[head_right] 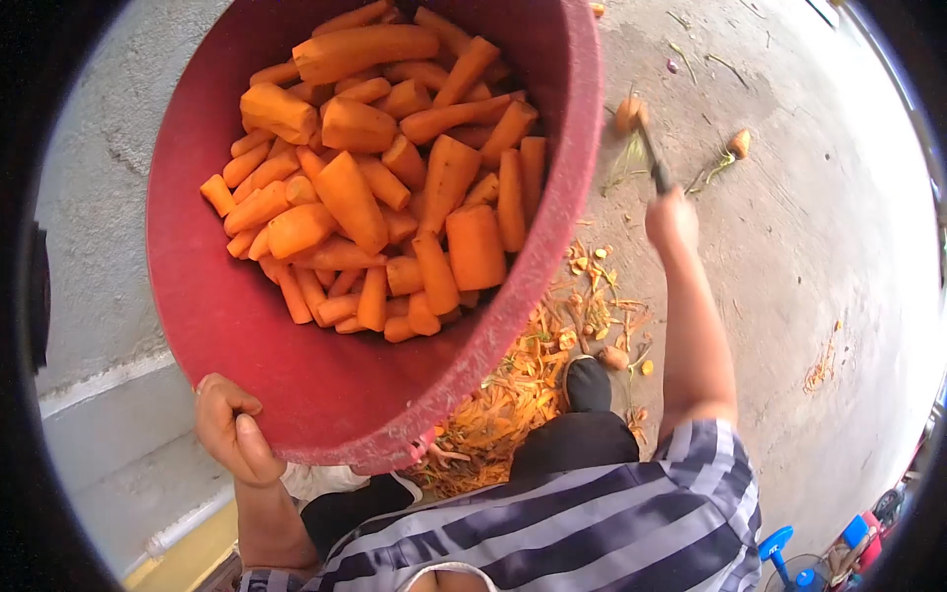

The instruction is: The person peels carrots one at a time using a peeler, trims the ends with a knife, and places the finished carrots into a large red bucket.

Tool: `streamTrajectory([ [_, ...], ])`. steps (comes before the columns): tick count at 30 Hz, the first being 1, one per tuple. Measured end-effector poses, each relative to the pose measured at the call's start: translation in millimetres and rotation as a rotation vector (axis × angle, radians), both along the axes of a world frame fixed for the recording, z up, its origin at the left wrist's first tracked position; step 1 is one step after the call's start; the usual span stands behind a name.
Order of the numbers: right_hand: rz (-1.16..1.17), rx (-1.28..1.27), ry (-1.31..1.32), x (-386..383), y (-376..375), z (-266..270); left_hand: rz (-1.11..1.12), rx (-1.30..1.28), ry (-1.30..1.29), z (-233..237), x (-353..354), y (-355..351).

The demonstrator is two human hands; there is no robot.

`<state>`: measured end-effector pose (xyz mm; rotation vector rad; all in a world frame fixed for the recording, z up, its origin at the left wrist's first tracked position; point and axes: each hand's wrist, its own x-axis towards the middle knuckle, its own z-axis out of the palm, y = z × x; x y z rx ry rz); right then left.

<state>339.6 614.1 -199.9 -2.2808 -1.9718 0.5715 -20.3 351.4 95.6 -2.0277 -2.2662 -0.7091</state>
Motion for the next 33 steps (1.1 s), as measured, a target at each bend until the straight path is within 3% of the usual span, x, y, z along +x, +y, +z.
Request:
streamTrajectory([
  [1,0.104,0.011,-0.013,13.0,-35.2,18.4,0.001,0.01,-0.002,-0.8,0.3,0.4],
  [3,0.119,-0.072,-0.033,20.7,-100.7,72.5,0.002,0.022,-0.008,-1.3,1.8,0.5],
  [5,0.155,-0.091,0.055,43.0,-148.9,92.7,0.02,-0.033,-0.019,0.9,2.3,-1.6],
  [6,0.158,-0.229,0.073,43.3,-160.0,115.9,0.032,-0.06,-0.018,2.8,2.7,-2.9],
  [7,0.137,-0.337,0.122,44.9,-168.9,136.8,0.037,0.065,0.058,3.3,5.8,-1.3],
  [9,0.326,-0.319,0.148,48.3,-181.5,175.3,0.052,0.323,0.209,-2.4,16.7,4.0],
  [11,0.489,-0.255,0.192,54.6,-184.9,208.5,-0.293,0.444,0.138,-19.0,45.1,-14.7],
  [12,0.573,-0.225,0.229,57.1,-186.4,223.5,-0.467,0.126,0.346,-26.8,55.2,-43.1],
  [14,0.705,-0.2,0.292,59.6,-188.8,243.3,-0.363,0.269,0.397,-62.2,74.5,-47.0],
  [16,0.79,-0.213,0.323,64.1,-191.0,258.7,-0.398,0.251,0.377,-87.6,79.8,-55.7],
  [20,0.95,-0.142,0.389,63.4,-195.3,282.3,-0.463,-0.169,-0.017,-117.5,90.3,-92.6],
  [22,0.992,-0.099,0.409,62.7,-196.5,289.2,-0.379,-0.48,-0.365,-141.6,89.2,-97.8],
  [24,1.025,-0.085,0.438,60.6,-195.6,293.7,-0.285,-0.527,-0.52,-156.8,91.7,-103.5],
  [27,1.006,-0.106,0.432,67.4,-188.8,292.2,-0.211,-0.611,-0.52,-183.4,85.3,-117.5],
  [28,0.898,-0.178,0.466,83.5,-179.6,295.5,-0.16,-0.654,-0.483,-192.0,76.3,-123.5],
  [32,0.362,0.03,0.463,117.3,-132.3,263.2,0.053,-0.751,-0.369,-176.7,65.3,-142.3],
  [33,0.288,0.105,0.41,97.3,-110.6,251.4,-0.019,-0.683,-0.374,-175.7,66.0,-142.7],
])
